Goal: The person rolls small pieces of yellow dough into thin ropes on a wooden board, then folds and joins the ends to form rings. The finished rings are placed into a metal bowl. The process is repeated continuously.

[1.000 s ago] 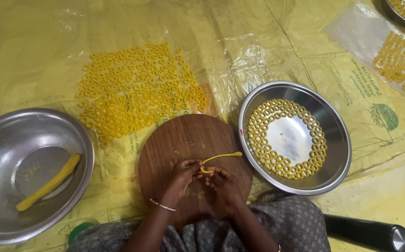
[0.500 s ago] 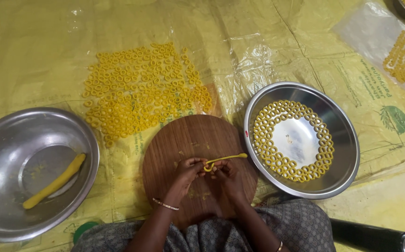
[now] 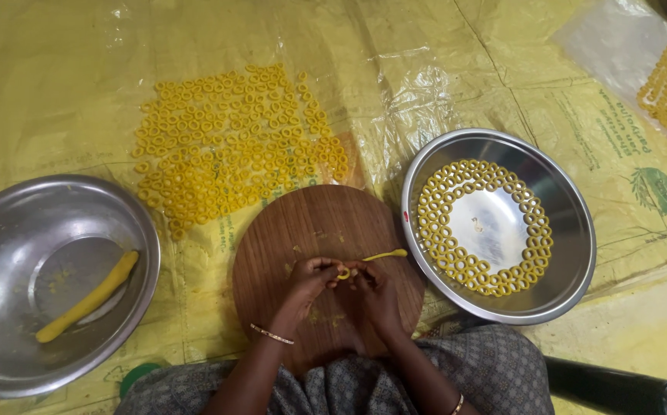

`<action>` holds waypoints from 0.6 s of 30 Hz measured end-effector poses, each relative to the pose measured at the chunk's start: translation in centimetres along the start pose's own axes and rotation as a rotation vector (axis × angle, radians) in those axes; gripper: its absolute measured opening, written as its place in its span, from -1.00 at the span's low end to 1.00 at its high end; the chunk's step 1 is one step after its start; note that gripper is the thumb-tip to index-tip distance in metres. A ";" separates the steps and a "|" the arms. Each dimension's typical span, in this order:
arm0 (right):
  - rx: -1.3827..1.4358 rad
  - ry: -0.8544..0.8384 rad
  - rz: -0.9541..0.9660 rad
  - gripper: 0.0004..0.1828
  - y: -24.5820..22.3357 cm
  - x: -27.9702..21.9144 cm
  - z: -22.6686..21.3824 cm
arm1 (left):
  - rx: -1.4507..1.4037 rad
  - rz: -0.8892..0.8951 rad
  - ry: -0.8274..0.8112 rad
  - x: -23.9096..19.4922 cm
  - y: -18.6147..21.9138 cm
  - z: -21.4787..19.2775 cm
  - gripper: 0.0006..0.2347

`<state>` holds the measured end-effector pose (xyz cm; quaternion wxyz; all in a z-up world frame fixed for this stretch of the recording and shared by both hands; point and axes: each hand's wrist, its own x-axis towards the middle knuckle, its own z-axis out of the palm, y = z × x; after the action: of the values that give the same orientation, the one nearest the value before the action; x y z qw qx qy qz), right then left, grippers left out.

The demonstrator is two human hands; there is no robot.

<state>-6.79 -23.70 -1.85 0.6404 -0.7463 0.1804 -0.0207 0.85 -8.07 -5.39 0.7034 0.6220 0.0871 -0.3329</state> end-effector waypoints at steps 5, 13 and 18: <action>-0.216 -0.005 -0.280 -0.69 -2.2 0.2 -0.5 | 0.131 0.107 0.024 0.1 -0.2 0.1 -0.84; -0.475 -0.136 -0.513 -0.69 -4.4 0.2 0.1 | 0.600 0.318 0.201 -2.6 2.2 1.9 -0.88; -0.514 -0.138 -0.494 -0.73 -4.5 0.4 0.0 | 0.926 0.546 0.263 -4.3 3.7 2.4 -0.86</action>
<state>-5.32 -23.26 2.43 0.4183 -0.9036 -0.0496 -0.0783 -0.98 -8.76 0.46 0.4004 0.9026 -0.1456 -0.0612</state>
